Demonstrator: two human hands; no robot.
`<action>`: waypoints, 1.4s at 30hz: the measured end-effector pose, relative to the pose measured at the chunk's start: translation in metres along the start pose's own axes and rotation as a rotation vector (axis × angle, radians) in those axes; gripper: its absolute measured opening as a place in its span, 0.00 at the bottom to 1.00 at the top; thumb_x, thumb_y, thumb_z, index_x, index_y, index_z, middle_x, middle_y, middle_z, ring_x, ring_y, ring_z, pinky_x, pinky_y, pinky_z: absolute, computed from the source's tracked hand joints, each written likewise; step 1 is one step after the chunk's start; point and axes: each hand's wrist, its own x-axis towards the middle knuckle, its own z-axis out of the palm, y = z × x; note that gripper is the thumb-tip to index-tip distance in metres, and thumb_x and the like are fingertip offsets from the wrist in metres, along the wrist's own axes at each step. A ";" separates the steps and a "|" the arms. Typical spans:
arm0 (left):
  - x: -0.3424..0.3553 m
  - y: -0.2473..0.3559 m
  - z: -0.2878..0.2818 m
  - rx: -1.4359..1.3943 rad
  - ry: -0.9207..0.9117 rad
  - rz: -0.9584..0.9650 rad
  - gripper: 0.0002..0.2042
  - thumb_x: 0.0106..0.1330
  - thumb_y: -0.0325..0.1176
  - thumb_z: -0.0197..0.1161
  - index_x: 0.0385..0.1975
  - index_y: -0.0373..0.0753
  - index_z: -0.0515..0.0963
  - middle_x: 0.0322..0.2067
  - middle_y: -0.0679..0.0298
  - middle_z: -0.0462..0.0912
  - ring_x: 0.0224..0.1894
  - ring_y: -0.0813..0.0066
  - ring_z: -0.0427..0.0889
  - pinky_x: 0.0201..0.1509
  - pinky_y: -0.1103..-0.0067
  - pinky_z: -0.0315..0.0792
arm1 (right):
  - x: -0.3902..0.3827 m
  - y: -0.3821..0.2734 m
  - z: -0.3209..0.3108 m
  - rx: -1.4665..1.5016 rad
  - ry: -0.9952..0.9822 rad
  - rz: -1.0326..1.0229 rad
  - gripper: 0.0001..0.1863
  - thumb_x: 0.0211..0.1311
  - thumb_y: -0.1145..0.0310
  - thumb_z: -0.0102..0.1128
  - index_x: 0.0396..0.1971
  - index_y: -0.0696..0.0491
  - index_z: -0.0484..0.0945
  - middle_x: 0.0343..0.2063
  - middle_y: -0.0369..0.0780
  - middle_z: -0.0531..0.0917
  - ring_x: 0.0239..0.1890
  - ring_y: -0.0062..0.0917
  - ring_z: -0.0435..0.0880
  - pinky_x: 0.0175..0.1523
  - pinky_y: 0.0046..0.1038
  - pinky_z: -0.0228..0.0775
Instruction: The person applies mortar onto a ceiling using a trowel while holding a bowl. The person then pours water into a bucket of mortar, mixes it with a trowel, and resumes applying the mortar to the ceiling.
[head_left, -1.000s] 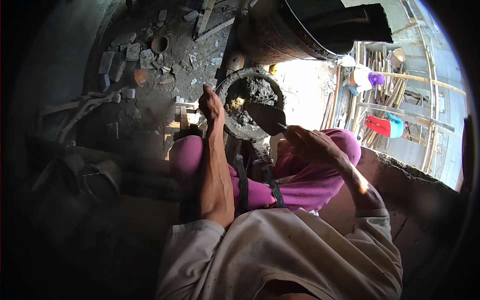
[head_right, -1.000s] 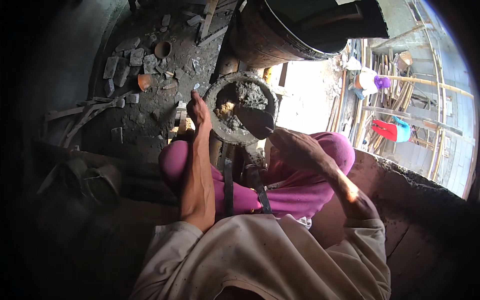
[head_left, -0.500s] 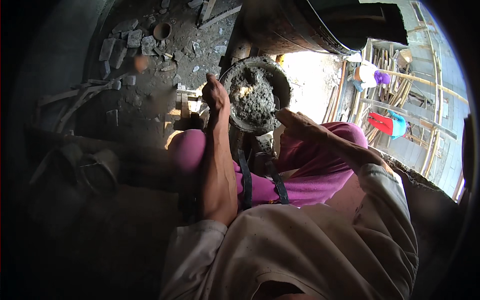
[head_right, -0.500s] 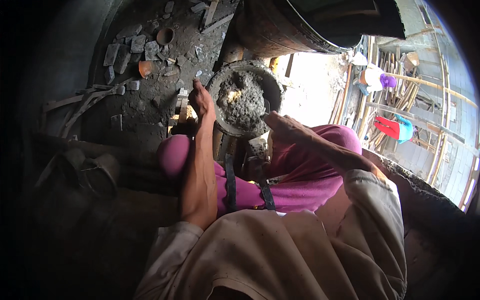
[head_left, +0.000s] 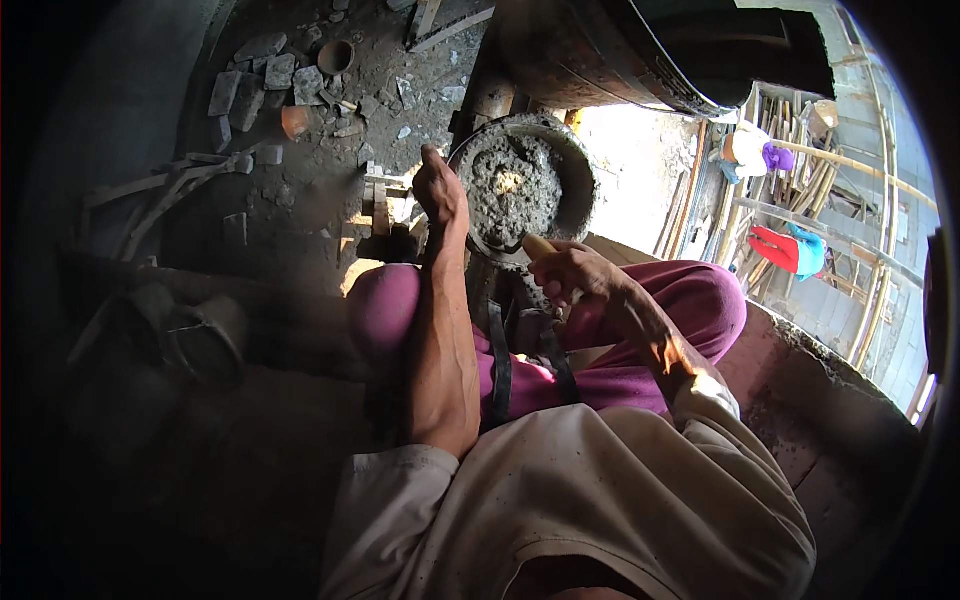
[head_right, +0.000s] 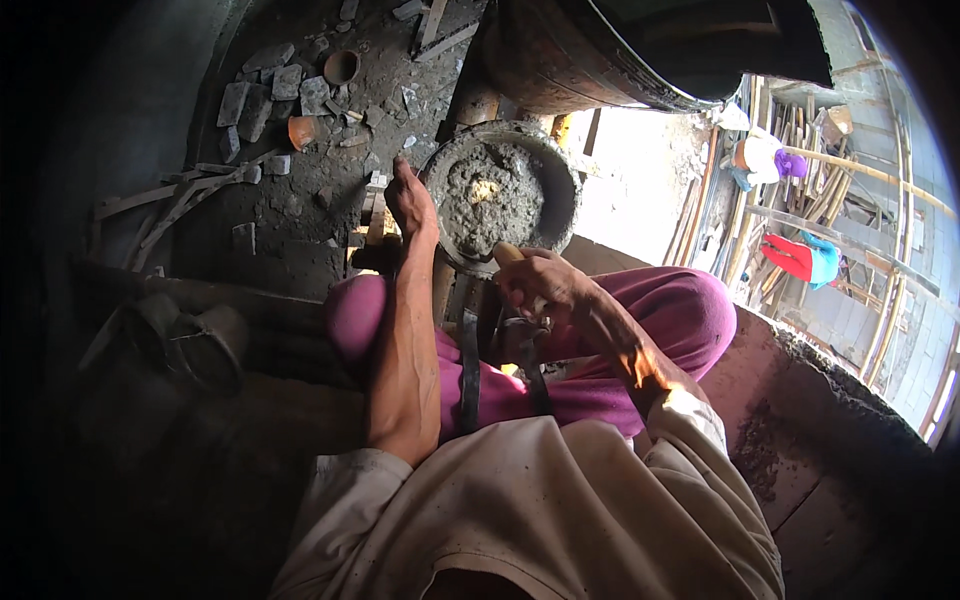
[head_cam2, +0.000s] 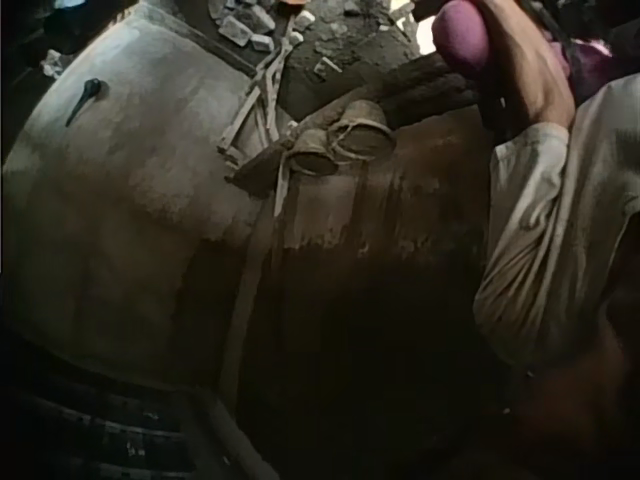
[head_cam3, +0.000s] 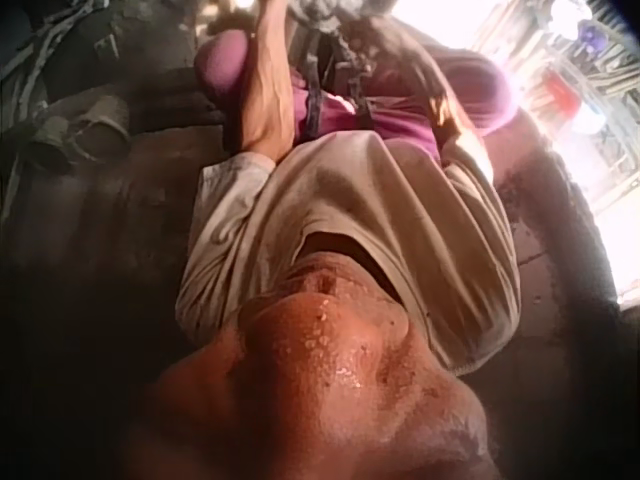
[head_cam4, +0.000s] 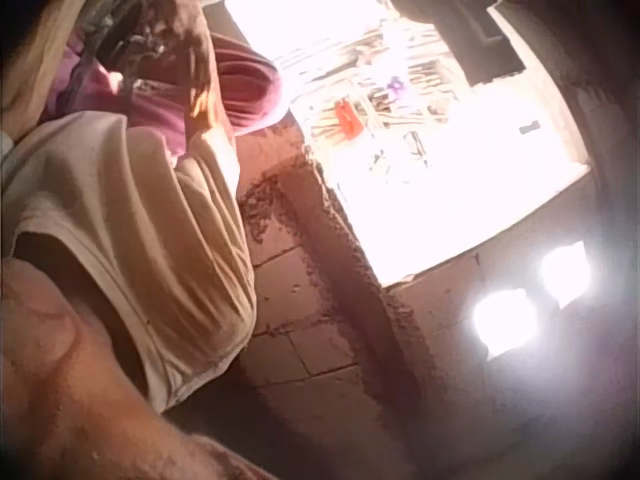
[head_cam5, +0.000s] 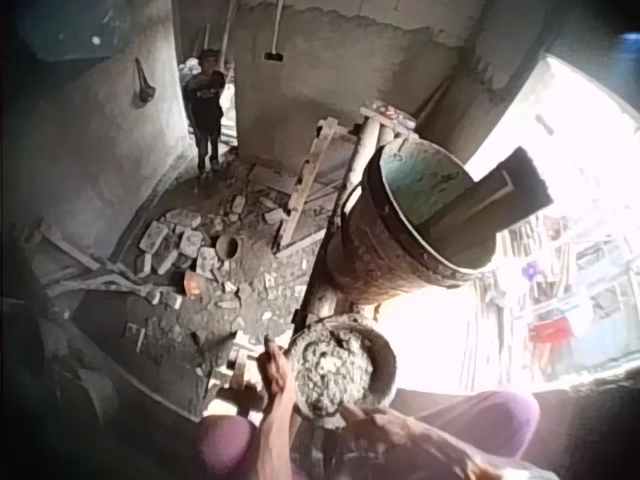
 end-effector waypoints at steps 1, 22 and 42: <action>0.005 -0.004 0.002 -0.032 0.177 0.178 0.36 0.71 0.57 0.37 0.30 0.23 0.77 0.30 0.37 0.80 0.34 0.39 0.78 0.40 0.60 0.70 | -0.012 -0.018 0.025 0.103 0.074 0.064 0.04 0.59 0.71 0.56 0.29 0.53 0.70 0.18 0.33 0.74 0.15 0.16 0.73 0.16 0.18 0.65; 0.019 -0.020 -0.001 0.096 0.167 0.197 0.35 0.71 0.55 0.36 0.28 0.24 0.78 0.31 0.35 0.79 0.37 0.35 0.78 0.42 0.56 0.71 | -0.120 -0.072 0.000 -1.914 0.582 -0.322 0.15 0.62 0.68 0.53 0.49 0.51 0.69 0.24 0.47 0.79 0.25 0.38 0.84 0.28 0.42 0.73; 0.016 -0.021 0.004 0.016 0.207 0.076 0.33 0.69 0.56 0.40 0.31 0.25 0.77 0.33 0.36 0.80 0.38 0.36 0.77 0.41 0.59 0.72 | 0.002 -0.008 0.023 0.905 -0.404 0.011 0.06 0.62 0.73 0.49 0.37 0.57 0.68 0.22 0.34 0.72 0.15 0.12 0.69 0.18 0.16 0.65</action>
